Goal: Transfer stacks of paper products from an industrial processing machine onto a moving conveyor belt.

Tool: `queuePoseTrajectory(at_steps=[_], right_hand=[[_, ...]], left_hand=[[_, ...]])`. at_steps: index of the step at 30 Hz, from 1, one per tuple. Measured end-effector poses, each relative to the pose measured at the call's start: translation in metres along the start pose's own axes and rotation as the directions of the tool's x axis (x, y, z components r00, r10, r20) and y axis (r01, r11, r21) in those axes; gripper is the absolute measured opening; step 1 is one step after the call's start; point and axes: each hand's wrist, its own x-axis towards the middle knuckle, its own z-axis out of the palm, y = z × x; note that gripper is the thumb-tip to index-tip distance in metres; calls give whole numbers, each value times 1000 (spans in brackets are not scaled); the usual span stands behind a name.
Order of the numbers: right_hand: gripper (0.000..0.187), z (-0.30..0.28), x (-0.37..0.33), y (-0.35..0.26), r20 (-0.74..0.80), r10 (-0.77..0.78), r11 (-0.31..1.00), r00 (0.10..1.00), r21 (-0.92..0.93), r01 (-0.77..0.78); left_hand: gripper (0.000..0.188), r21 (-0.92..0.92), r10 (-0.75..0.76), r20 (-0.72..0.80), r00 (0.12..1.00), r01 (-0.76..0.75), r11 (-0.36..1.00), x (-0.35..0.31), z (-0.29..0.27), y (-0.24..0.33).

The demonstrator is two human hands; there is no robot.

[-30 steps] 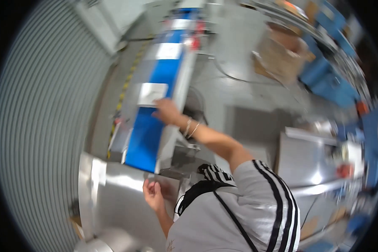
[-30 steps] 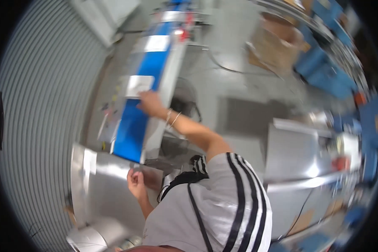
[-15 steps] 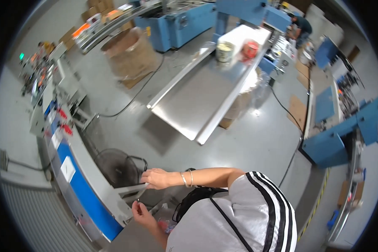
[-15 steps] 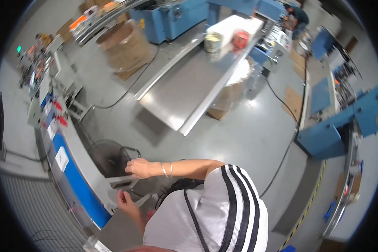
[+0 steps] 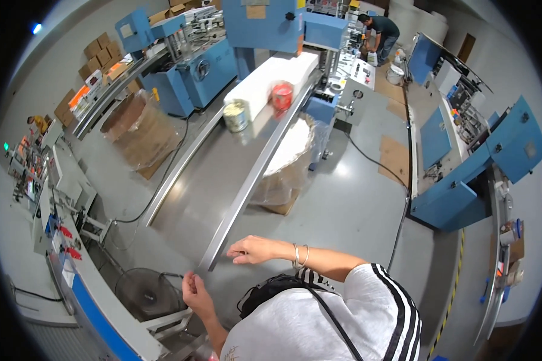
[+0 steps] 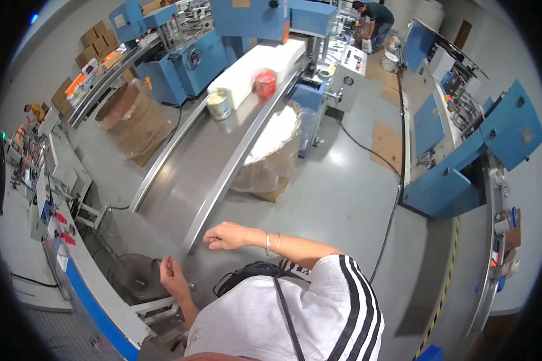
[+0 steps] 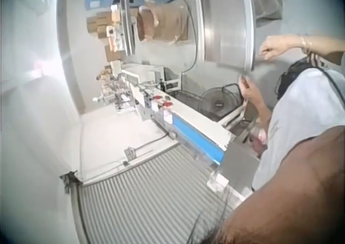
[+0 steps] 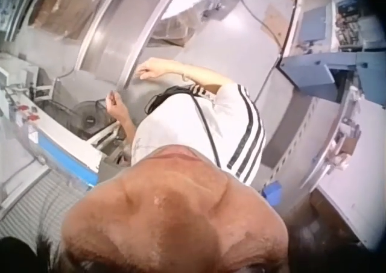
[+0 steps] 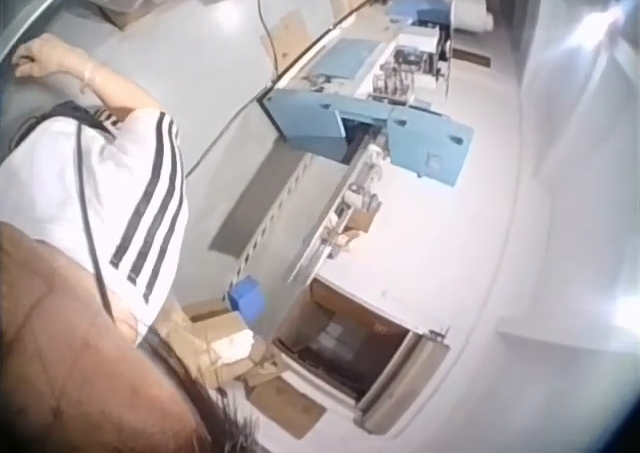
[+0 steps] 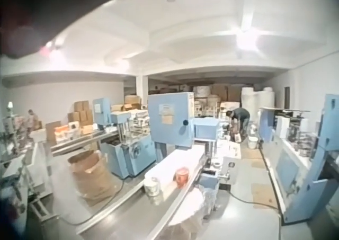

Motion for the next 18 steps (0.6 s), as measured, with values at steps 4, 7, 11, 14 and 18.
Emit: queuePoseTrajectory(at_steps=[4, 7, 11, 14, 18], right_hand=[[31, -71, -50, 49, -143, 39, 997, 989, 77, -28], [33, -117, -86, 76, -218, 136, 987, 966, 109, -115], [30, -170, -105, 108, -318, 283, 939, 905, 285, -193], [28, -207, -99, 114, -342, 336, 911, 878, 354, -210], [29, -236, -72, 130, -405, 258, 952, 877, 263, -158]], left_hand=[[29, -59, -8, 67, 998, 11, 998, 3, 103, 31], [31, -109, -20, 178, 984, 40, 993, 8, 168, 36], [30, -153, 17, 302, 953, 31, 988, 17, 243, 65], [34, -118, 19, 350, 936, 24, 993, 39, 273, 70], [40, -105, 51, 326, 944, -17, 994, 74, 300, 79]])
